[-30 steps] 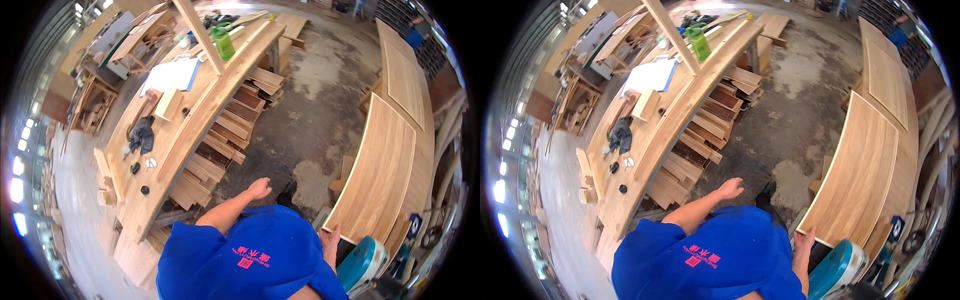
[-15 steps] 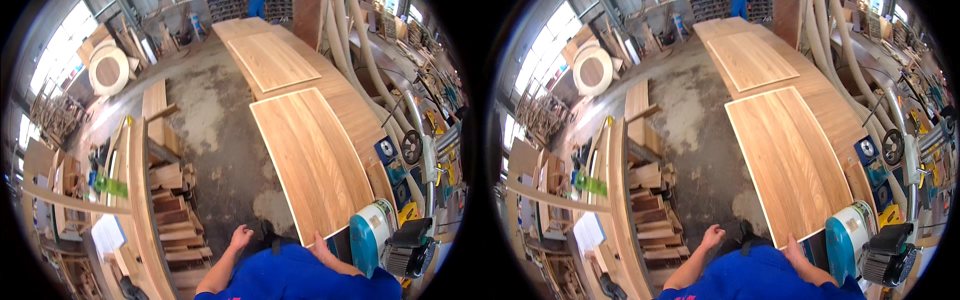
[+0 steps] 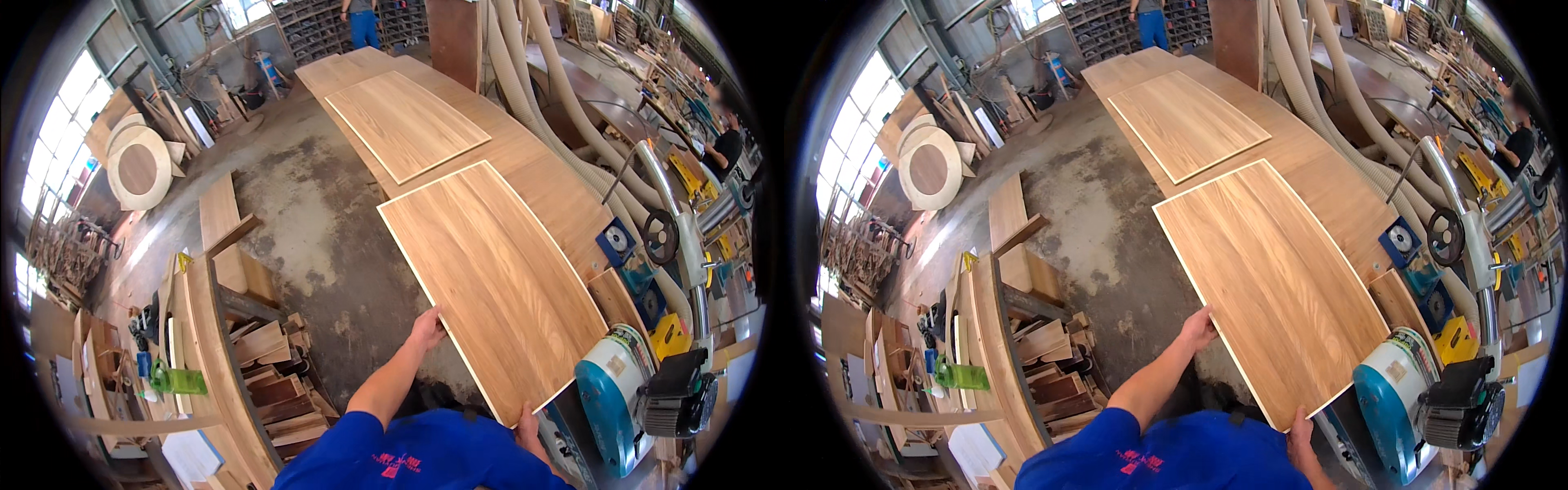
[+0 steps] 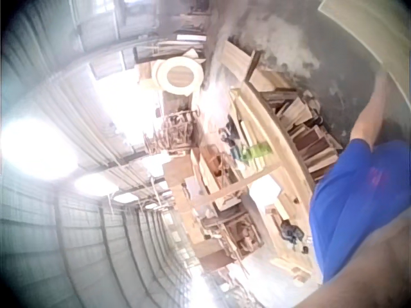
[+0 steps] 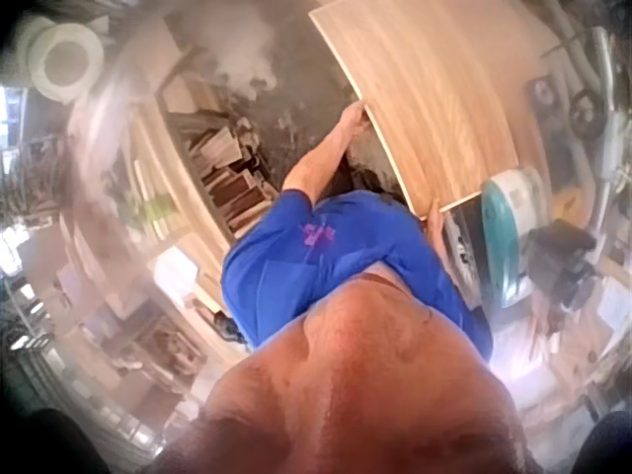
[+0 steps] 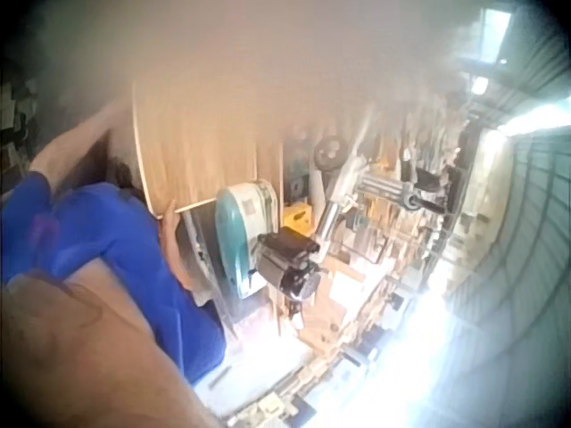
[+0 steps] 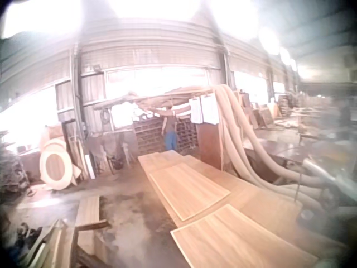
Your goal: The person measures a large wooden board with a folding ruler and marks a rectangular section. They then move the board to a table saw and cut along the marked line to separate a smaller piece. The person handles the cut piece and the remaining board, placing them on the workbench.
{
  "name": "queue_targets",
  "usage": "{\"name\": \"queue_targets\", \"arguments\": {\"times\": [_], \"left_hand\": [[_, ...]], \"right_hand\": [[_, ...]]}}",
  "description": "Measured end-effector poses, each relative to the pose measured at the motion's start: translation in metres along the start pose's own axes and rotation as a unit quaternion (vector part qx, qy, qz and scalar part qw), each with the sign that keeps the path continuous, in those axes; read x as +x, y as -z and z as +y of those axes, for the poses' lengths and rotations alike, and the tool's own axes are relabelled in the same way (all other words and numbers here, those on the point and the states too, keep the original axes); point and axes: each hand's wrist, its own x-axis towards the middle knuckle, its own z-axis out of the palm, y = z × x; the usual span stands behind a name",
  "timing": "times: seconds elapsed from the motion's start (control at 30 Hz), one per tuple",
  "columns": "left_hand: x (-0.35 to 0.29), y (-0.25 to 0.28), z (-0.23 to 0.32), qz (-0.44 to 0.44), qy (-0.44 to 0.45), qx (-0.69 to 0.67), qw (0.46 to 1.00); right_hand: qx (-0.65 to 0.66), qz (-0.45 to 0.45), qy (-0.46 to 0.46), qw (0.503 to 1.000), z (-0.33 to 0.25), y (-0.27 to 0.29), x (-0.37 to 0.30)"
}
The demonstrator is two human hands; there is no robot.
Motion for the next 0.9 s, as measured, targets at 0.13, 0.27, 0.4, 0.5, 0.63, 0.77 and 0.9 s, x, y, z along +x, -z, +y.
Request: {"name": "queue_targets", "arguments": {"times": [0.13, 0.27, 0.4, 0.5, 0.63, 0.77, 0.9], "left_hand": [[0.015, -0.014, 0.026, -0.002, 0.024, 0.041, 0.999], [-0.009, -0.042, 0.071, -0.038, 0.056, 0.153, 0.986], [-0.01, -0.034, 0.078, -0.074, 0.042, 0.158, 0.984], [-0.017, -0.044, 0.104, -0.106, 0.034, 0.162, 0.98], [-0.009, -0.049, 0.152, -0.116, 0.013, 0.174, 0.978], [-0.01, -0.069, 0.205, -0.092, -0.041, 0.177, 0.979], [0.004, -0.072, 0.253, -0.073, -0.141, 0.224, 0.962]], "right_hand": [[-0.081, 0.153, 0.031, 0.984, -0.04, -0.065, -0.078], [-0.159, 0.258, 0.114, 0.946, -0.016, -0.071, -0.069], [-0.166, 0.315, 0.136, 0.924, -0.017, -0.087, -0.08], [-0.18, 0.326, 0.123, 0.92, -0.019, -0.104, -0.08], [-0.188, 0.32, 0.087, 0.925, -0.039, -0.142, -0.08], [-0.167, 0.277, 0.115, 0.939, -0.085, -0.179, -0.081], [-0.125, 0.198, 0.134, 0.963, -0.139, -0.2, -0.067]]}}
